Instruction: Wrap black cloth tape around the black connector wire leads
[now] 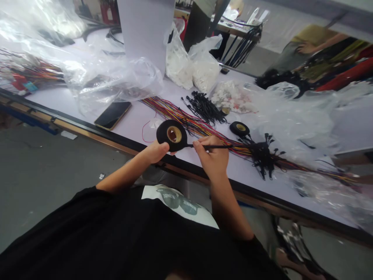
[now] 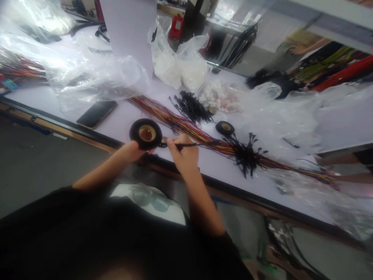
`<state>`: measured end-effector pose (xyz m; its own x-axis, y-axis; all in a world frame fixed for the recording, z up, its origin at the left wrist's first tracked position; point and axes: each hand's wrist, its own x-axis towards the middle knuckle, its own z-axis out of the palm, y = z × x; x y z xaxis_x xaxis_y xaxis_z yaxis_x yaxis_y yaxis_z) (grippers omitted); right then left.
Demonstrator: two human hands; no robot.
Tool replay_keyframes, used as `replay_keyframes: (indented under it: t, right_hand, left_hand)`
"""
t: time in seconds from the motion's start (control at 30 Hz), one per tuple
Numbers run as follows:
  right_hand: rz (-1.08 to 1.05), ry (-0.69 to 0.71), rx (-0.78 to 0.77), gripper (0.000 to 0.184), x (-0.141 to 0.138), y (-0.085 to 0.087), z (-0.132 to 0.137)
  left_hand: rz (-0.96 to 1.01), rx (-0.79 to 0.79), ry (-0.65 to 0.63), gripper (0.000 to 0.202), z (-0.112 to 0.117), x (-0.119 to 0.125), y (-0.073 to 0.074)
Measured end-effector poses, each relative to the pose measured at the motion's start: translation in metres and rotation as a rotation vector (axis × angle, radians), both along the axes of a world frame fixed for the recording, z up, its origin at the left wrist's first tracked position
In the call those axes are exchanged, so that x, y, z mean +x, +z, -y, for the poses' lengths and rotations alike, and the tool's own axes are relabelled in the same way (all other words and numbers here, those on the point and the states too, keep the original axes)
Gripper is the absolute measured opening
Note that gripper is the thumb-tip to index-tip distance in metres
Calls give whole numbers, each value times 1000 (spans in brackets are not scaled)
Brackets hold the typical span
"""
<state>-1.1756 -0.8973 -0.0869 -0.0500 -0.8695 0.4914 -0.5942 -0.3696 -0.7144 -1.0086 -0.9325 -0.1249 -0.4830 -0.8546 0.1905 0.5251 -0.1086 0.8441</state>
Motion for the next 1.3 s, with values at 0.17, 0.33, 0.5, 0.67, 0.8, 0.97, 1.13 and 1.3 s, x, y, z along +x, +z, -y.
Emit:
replay_keyframes:
  t: [0.17,0.33,0.5,0.67,0.8,0.97,1.13,1.3]
  right_hand:
    - [-77,149,-2,24,-1,4,0]
    - [18,-35,21,28,0,3,0]
    - [18,-76,25,28,0,0,-4]
    - [-68,-39,-56,29,5,0,-3]
    - [-102,-51,-59,30,7,-1,-4]
    - [59,-93,149,34,8,-4,-6]
    - [252,84,384,30,13,-5,-8]
    - [157,-14,210,25,14,-12,-7]
  left_hand:
    - [41,-84,180,67,2,2,3]
    - [364,-527,157,87,-12,14,11]
    - [580,-768,130,68,-15,9,10]
    - [621,-450,375,26,-8,-14,-2]
    - [610,-365,375,17,-10,-22,-3]
    - [711,-468,420,9,-13,-20,2]
    - [731,-514,524,13,-14,-20,2]
    - [371,-209,392,19,-20,-23,0]
